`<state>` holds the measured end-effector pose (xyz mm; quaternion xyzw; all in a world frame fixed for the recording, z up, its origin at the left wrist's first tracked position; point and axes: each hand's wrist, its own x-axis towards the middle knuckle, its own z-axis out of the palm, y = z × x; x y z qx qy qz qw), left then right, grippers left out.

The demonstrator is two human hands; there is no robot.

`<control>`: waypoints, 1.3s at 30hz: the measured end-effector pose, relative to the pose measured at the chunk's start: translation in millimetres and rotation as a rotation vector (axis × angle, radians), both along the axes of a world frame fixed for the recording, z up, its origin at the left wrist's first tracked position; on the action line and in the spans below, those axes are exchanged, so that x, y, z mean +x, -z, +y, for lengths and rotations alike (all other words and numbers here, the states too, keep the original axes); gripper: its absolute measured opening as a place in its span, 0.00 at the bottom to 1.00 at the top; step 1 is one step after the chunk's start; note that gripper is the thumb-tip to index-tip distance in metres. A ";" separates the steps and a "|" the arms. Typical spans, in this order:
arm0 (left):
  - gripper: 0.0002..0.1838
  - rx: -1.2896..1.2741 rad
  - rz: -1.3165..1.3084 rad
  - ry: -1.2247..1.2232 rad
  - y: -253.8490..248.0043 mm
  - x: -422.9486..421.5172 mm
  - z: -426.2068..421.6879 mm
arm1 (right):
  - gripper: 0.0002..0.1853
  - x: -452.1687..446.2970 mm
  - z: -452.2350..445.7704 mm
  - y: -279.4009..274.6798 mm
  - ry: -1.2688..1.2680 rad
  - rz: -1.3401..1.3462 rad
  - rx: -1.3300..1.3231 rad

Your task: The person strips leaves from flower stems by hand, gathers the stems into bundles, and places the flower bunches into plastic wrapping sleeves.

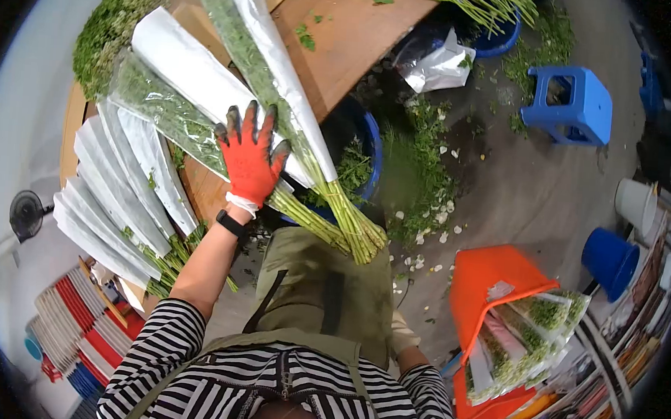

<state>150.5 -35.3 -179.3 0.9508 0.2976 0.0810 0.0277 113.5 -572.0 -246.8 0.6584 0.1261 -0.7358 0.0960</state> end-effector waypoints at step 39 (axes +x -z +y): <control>0.25 -0.706 -0.663 -0.121 42.2 -204.7 -196.7 | 0.19 116.3 308.0 -42.7 0.583 -0.110 1.031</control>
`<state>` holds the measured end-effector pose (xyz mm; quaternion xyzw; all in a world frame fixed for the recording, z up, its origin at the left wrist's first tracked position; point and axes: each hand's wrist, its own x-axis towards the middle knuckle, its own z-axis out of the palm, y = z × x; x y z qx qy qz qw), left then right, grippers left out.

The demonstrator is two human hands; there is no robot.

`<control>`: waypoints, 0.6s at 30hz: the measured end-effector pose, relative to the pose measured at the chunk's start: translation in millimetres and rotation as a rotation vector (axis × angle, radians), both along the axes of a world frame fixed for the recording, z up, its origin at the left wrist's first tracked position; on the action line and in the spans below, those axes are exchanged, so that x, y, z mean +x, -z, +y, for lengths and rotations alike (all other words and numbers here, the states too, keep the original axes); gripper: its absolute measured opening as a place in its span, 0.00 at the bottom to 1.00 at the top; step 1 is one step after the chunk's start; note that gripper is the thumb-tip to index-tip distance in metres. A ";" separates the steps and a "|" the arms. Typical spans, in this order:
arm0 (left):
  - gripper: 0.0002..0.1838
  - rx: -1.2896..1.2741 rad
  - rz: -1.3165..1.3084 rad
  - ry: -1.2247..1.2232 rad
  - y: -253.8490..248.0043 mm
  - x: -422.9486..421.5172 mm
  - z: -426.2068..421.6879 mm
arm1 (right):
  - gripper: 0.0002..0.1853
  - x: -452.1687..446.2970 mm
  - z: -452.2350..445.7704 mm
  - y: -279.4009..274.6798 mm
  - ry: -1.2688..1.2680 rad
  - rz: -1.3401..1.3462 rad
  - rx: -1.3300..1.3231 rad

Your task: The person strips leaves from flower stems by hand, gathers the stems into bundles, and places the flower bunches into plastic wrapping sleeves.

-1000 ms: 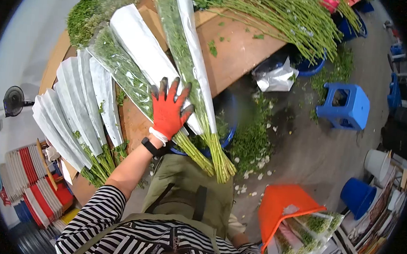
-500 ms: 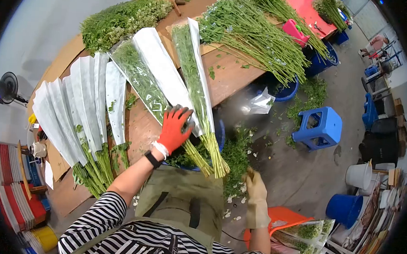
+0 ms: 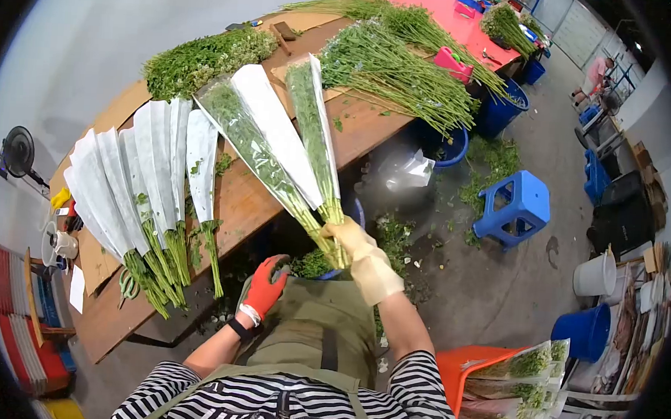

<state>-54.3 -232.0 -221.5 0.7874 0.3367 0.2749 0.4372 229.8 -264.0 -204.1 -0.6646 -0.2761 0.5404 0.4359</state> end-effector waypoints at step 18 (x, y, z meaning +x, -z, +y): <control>0.20 -1.442 -0.684 0.248 41.3 46.7 27.2 | 0.32 -101.3 -7.1 -67.6 0.059 -0.487 -0.287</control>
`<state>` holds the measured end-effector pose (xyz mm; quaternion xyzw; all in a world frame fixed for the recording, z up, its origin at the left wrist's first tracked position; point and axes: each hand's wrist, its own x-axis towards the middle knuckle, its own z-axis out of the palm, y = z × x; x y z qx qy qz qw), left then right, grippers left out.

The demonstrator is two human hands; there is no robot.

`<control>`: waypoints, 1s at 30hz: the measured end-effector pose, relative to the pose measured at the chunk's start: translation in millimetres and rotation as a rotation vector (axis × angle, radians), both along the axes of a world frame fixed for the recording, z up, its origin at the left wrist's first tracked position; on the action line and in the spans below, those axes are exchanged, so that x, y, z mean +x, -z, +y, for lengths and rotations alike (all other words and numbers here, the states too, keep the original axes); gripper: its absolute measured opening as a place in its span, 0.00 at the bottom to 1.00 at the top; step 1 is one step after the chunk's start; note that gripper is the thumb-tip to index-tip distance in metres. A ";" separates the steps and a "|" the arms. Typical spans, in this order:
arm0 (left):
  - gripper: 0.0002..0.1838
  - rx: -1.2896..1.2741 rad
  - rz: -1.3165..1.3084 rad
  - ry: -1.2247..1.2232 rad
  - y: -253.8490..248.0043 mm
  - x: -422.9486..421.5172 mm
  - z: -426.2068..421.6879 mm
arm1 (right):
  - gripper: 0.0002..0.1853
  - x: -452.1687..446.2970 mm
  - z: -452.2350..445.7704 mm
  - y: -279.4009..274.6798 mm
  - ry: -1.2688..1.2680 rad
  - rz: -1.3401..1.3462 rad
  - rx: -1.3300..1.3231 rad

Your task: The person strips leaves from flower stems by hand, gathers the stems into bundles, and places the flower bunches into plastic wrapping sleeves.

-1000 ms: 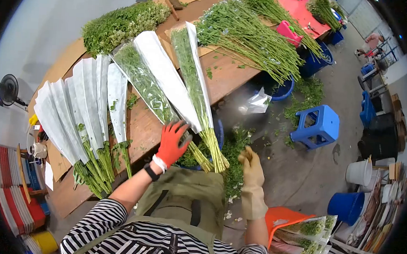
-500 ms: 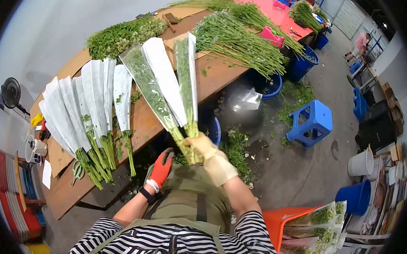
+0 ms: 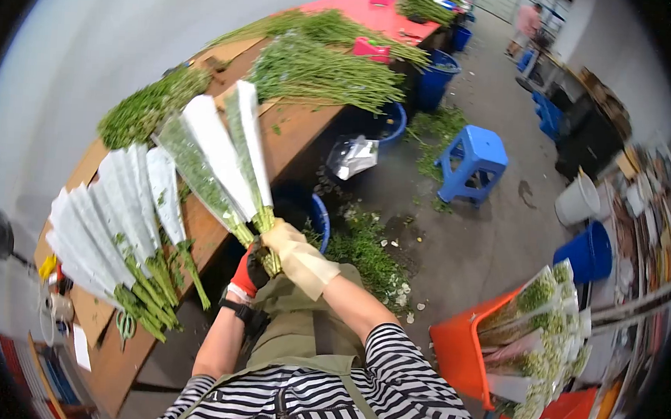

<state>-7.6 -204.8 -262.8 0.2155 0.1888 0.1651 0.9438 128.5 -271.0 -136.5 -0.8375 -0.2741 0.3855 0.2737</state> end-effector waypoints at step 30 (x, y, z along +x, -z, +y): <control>0.36 0.871 0.892 -0.522 6.2 -38.5 44.9 | 0.26 18.1 15.8 -34.2 0.135 0.328 0.272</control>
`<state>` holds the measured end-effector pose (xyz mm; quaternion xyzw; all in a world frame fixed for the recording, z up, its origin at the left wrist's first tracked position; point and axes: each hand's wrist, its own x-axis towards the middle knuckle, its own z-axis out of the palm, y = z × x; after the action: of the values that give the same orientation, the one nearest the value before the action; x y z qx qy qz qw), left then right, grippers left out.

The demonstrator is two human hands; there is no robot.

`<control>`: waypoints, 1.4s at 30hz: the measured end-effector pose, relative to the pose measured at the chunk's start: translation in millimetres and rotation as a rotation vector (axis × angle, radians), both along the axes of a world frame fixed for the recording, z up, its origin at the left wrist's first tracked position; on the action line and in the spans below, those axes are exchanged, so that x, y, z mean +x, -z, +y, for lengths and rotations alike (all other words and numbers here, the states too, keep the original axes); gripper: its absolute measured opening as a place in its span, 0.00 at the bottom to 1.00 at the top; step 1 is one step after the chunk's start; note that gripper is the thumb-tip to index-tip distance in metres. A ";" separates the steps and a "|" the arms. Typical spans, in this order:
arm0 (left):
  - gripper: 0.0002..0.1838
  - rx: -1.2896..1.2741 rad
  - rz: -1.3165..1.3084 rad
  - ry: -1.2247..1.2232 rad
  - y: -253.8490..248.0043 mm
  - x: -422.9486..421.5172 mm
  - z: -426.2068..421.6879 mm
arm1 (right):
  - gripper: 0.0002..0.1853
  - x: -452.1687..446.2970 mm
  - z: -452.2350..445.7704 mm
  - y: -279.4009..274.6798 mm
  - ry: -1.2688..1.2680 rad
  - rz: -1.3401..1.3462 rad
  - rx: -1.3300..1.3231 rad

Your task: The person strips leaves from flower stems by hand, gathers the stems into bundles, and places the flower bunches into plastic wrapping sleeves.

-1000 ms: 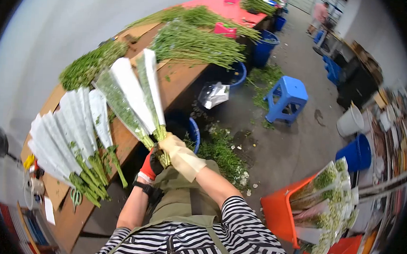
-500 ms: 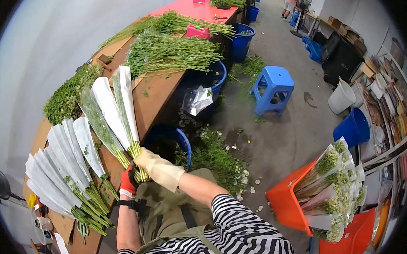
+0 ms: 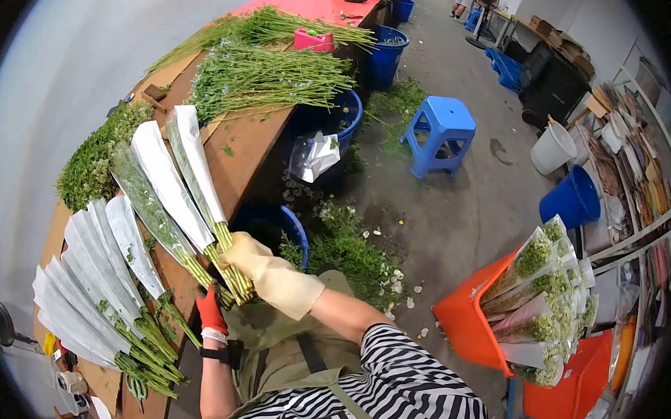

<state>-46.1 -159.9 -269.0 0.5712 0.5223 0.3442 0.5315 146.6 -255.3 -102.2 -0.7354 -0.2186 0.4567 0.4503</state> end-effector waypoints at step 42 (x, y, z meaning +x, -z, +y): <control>0.07 -0.933 -0.640 0.438 -120.2 5.0 -69.0 | 0.14 -16.9 -4.0 25.5 -0.260 -0.978 0.360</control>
<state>-41.1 -228.9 -148.8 0.2402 0.3029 0.1161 0.9149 129.7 -259.3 -127.8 -0.7405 -0.5669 0.0680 0.3544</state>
